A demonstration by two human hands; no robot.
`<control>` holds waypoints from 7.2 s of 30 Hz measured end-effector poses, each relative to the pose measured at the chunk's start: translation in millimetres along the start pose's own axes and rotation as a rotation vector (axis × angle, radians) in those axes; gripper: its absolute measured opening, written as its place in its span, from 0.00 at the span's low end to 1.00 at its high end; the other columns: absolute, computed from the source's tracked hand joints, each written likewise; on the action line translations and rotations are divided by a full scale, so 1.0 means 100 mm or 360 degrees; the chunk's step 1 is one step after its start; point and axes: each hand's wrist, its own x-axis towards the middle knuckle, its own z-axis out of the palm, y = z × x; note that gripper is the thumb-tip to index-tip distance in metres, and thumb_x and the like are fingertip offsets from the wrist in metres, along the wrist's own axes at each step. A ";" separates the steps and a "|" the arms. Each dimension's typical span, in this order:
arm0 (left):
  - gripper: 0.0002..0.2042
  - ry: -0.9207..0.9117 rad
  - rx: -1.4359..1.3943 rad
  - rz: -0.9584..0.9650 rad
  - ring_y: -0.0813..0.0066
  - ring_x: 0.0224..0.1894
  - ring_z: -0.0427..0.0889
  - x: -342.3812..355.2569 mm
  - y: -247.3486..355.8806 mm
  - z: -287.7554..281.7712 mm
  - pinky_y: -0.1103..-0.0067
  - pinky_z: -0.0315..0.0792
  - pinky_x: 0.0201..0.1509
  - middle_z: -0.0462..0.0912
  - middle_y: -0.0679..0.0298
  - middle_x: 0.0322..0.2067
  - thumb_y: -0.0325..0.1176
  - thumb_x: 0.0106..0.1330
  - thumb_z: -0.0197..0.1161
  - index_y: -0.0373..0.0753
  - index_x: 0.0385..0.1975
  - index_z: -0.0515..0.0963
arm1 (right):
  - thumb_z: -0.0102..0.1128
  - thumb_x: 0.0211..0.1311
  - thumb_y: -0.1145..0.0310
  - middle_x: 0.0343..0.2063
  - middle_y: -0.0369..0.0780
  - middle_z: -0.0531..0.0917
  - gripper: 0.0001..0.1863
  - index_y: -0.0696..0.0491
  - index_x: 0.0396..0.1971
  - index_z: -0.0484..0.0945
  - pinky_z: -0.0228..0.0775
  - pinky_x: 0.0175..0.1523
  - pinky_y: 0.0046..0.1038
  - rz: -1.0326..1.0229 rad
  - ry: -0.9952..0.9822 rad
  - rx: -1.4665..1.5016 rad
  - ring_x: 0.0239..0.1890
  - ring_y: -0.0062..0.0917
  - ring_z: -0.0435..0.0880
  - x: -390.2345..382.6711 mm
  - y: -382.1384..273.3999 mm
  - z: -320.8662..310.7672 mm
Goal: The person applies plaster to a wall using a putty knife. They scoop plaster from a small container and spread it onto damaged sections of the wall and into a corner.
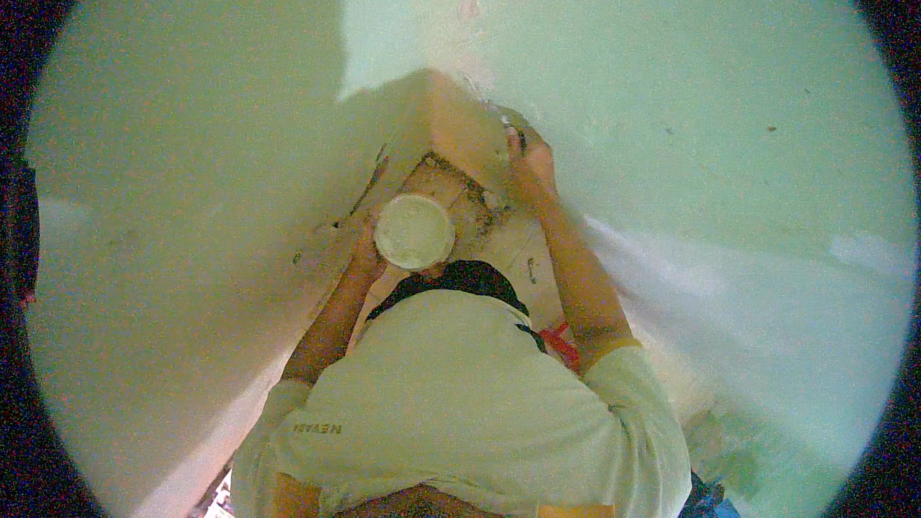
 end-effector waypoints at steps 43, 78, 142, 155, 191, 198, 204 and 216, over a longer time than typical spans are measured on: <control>0.35 0.0453 -0.0317 0.0670 0.63 0.63 0.68 -0.57 -0.66 0.54 0.67 0.60 0.67 0.70 0.57 0.61 0.63 0.65 0.49 0.39 0.61 0.67 | 0.50 0.69 0.61 0.32 0.52 0.81 0.13 0.56 0.42 0.73 0.72 0.40 0.44 -0.0492 -0.0200 -0.0074 0.35 0.50 0.81 0.17 0.11 -0.21; 0.35 0.0373 -0.0431 0.0644 0.62 0.62 0.70 -0.63 -0.39 0.60 0.66 0.63 0.65 0.71 0.56 0.60 0.62 0.68 0.45 0.38 0.62 0.66 | 0.54 0.67 0.63 0.29 0.51 0.83 0.12 0.54 0.44 0.72 0.73 0.37 0.40 -0.0368 -0.0026 -0.0078 0.32 0.47 0.83 -0.09 -0.11 -0.64; 0.34 0.0397 -0.0295 0.0740 0.60 0.59 0.73 -0.64 -0.15 0.87 0.66 0.66 0.63 0.74 0.55 0.57 0.60 0.67 0.47 0.36 0.60 0.68 | 0.55 0.68 0.62 0.19 0.46 0.79 0.13 0.55 0.43 0.75 0.69 0.29 0.30 -0.0424 0.0136 0.0017 0.20 0.32 0.77 -0.06 -0.91 -1.41; 0.34 0.0459 -0.0164 0.0801 0.59 0.59 0.73 -0.72 0.02 0.89 0.65 0.66 0.63 0.74 0.54 0.57 0.61 0.67 0.47 0.35 0.59 0.68 | 0.54 0.67 0.63 0.26 0.51 0.82 0.11 0.53 0.44 0.73 0.74 0.33 0.40 -0.0540 0.0160 -0.0031 0.30 0.47 0.83 0.24 -1.30 -1.44; 0.36 0.0350 -0.0140 0.0732 0.59 0.62 0.70 -0.79 0.07 1.01 0.66 0.62 0.66 0.72 0.54 0.59 0.62 0.67 0.47 0.34 0.61 0.67 | 0.52 0.65 0.67 0.24 0.53 0.81 0.12 0.54 0.45 0.70 0.72 0.34 0.45 -0.0539 -0.0188 -0.0059 0.29 0.51 0.82 0.26 -1.51 -1.19; 0.35 0.0379 -0.0116 0.0682 0.60 0.61 0.71 -0.86 0.09 0.99 0.66 0.64 0.66 0.72 0.54 0.59 0.61 0.68 0.45 0.34 0.61 0.66 | 0.51 0.65 0.69 0.23 0.53 0.80 0.12 0.55 0.46 0.70 0.71 0.33 0.44 -0.0491 -0.0005 -0.0022 0.28 0.51 0.82 0.05 -1.81 -1.74; 0.33 0.0438 -0.0117 0.0687 0.61 0.60 0.73 -0.76 0.03 0.97 0.67 0.65 0.64 0.73 0.55 0.58 0.60 0.68 0.46 0.34 0.59 0.68 | 0.52 0.65 0.68 0.21 0.52 0.80 0.12 0.53 0.47 0.71 0.72 0.34 0.44 -0.0515 -0.0207 -0.0122 0.27 0.50 0.82 0.13 -1.81 -1.61; 0.36 0.0340 -0.0137 0.0669 0.60 0.64 0.68 -0.85 0.07 0.97 0.67 0.60 0.67 0.70 0.56 0.60 0.62 0.67 0.47 0.35 0.62 0.65 | 0.52 0.67 0.65 0.24 0.50 0.82 0.11 0.53 0.44 0.75 0.72 0.34 0.38 -0.0537 0.0166 0.0130 0.26 0.45 0.82 0.21 -2.02 -2.28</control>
